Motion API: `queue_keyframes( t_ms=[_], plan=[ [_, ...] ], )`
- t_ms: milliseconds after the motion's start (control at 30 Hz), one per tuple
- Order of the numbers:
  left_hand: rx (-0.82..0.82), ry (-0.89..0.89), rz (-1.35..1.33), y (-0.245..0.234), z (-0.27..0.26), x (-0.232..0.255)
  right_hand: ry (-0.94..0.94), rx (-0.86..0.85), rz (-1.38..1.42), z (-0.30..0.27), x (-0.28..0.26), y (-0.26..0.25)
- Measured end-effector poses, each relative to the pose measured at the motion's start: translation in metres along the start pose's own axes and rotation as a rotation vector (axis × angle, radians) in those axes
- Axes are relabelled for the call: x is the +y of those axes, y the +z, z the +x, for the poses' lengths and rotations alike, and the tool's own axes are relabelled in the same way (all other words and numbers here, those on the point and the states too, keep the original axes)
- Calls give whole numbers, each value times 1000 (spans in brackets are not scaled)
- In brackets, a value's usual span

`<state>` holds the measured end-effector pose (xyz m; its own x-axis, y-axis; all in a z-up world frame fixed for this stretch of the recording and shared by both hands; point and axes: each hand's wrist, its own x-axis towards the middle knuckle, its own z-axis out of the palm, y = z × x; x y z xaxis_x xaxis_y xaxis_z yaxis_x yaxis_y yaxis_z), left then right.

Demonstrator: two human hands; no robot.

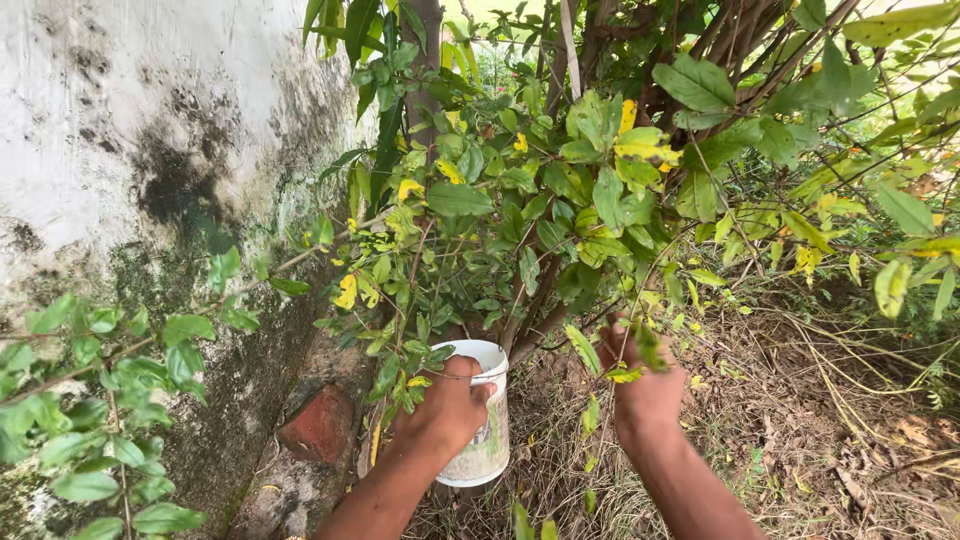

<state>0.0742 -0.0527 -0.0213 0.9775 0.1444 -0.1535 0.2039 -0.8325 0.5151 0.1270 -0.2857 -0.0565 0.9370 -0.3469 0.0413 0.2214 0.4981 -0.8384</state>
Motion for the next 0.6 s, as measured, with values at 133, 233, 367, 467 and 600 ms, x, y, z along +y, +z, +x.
queue_keyframes(
  t_ms=[133, 233, 367, 467, 600],
  plan=[
    [-63, -66, -16, -4, -1, 0, -73, 13, -113, -8, 17, 6],
    [-65, -68, -19, -7, -3, -1, -25, 47, -63, -18, 9, 17],
    [13, -2, -25, -9, -5, -3, 269, 152, 82, -25, 2, 23],
    [36, 20, -59, -8, -11, -5, 499, 101, 172, -31, 7, 25],
    [-56, -47, -61, -14, -17, 1, 626, -25, 111, -39, 10, 41]
  ],
)
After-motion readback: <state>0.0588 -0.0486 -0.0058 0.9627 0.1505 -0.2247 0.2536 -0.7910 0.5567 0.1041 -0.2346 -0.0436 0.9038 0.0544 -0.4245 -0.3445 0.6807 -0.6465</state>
